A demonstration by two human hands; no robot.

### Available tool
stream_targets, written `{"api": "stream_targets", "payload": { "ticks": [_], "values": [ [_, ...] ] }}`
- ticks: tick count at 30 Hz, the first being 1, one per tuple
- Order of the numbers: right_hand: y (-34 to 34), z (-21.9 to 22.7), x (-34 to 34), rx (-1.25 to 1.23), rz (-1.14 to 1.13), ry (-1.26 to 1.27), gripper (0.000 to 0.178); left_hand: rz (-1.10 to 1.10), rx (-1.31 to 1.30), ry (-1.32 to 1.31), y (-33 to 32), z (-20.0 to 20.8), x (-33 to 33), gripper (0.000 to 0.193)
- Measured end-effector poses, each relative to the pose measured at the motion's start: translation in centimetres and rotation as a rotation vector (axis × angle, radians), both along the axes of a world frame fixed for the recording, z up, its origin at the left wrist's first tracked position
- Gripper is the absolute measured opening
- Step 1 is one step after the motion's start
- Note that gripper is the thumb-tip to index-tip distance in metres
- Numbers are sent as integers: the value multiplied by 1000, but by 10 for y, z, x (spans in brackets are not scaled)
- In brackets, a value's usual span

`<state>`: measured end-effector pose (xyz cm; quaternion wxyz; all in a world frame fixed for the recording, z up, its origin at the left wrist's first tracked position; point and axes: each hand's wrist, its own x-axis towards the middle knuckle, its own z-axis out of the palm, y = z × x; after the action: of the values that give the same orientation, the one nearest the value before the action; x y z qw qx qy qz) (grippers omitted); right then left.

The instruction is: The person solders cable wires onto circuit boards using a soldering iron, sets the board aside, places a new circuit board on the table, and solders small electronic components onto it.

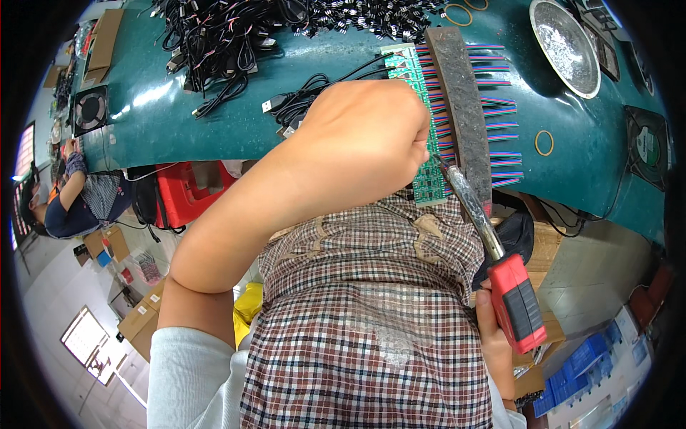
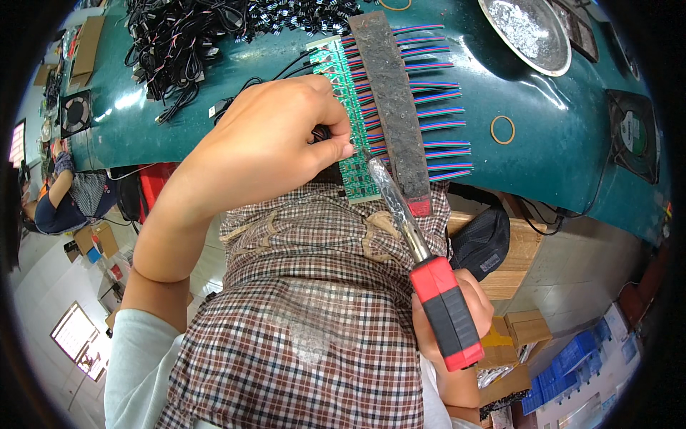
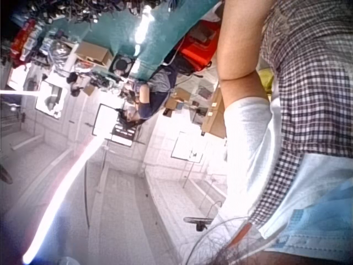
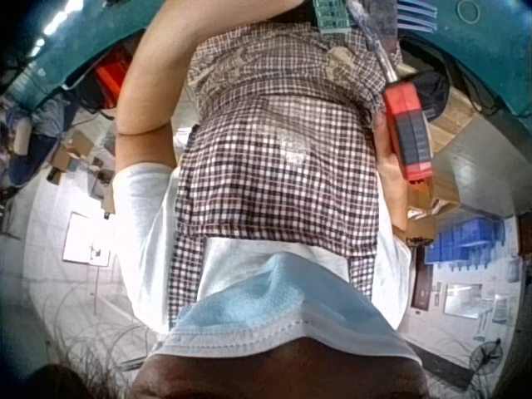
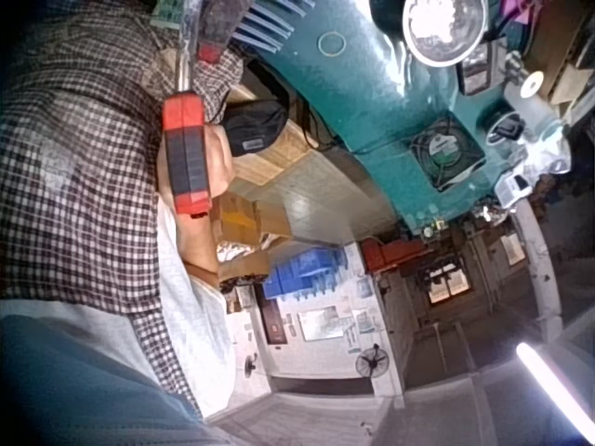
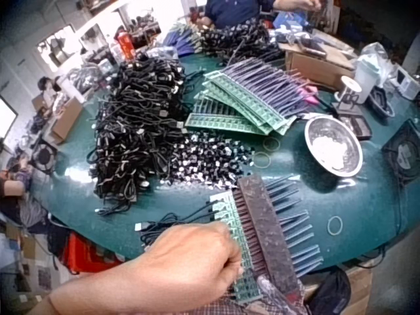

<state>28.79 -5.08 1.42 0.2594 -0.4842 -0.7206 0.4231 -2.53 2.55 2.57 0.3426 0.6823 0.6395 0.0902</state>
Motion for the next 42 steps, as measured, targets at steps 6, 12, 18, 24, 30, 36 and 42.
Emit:
{"api": "stream_targets", "payload": {
  "ticks": [6, 12, 18, 24, 30, 36, 42],
  "values": [
    [1, 1, -1, -37, 11, -26, 25, 0, -28, 43, 3, 3, 5, 16],
    [8, 8, -11, -9, 25, -37, 22, -8, 40, 120, 2, 1, 7, 15],
    [9, 9, -12, 28, 46, -23, 22, -11, 31, 126, 4, 3, 9, 14],
    [-4, -3, 3, 25, -5, -16, 21, -12, 9, 131, 5, 2, 9, 14],
    [-3, -1, 5, 67, 21, -29, 23, -26, 8, 138, 7, 6, 10, 14],
    [-4, -1, 7, -13, 23, -19, 22, -33, -39, 119, 5, 5, 5, 16],
    [0, 8, 0, -28, -6, -48, 21, -77, -15, 95, 4, 5, 3, 16]
  ]
}}
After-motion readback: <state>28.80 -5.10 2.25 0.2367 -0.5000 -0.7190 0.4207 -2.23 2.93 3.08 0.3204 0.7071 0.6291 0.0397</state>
